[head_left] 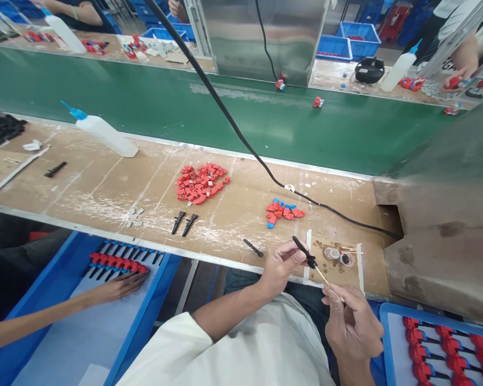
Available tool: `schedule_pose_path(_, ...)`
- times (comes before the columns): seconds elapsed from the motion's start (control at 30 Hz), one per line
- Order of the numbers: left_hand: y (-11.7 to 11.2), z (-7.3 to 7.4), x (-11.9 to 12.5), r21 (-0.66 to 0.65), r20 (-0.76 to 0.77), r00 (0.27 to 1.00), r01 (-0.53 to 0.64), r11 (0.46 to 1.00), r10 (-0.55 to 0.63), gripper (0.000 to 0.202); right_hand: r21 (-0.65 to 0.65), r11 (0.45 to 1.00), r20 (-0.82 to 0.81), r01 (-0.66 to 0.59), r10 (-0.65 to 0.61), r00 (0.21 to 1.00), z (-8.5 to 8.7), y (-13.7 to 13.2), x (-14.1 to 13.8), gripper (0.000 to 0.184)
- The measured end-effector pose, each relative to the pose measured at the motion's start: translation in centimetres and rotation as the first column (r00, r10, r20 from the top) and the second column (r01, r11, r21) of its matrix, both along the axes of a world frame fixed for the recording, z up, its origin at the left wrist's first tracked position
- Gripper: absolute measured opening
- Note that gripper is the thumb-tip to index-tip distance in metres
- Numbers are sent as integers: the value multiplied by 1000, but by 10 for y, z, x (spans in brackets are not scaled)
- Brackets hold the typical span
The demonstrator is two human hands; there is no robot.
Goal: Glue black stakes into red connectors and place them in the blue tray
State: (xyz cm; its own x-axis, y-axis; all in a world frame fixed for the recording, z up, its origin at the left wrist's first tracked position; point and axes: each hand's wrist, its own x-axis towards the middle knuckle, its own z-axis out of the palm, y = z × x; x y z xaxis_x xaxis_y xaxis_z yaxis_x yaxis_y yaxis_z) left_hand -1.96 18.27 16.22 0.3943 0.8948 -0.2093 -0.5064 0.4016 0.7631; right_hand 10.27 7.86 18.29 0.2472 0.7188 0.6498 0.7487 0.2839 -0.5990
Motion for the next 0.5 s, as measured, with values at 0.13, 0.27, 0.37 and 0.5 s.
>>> schedule_pose_path(0.13,2,4,1,-80,55,998,12,997,-8,42,19,998,-227,60,-54,972,1,3,-6,23)
schedule_pose_path(0.27,7,11,0,-227,155,987,71,971,-36,45,41,989,-492,141,-103,865,11,6,-7,7)
schedule_pose_path(0.37,8,13,-2,-262,198,978,113,958,-61,44,9,990,-689,141,-96,718,16,7,1,13)
schedule_pose_path(0.5,9,10,-3,-287,222,972,138,948,-75,44,-96,944,-624,317,-305,719,11,8,27,24)
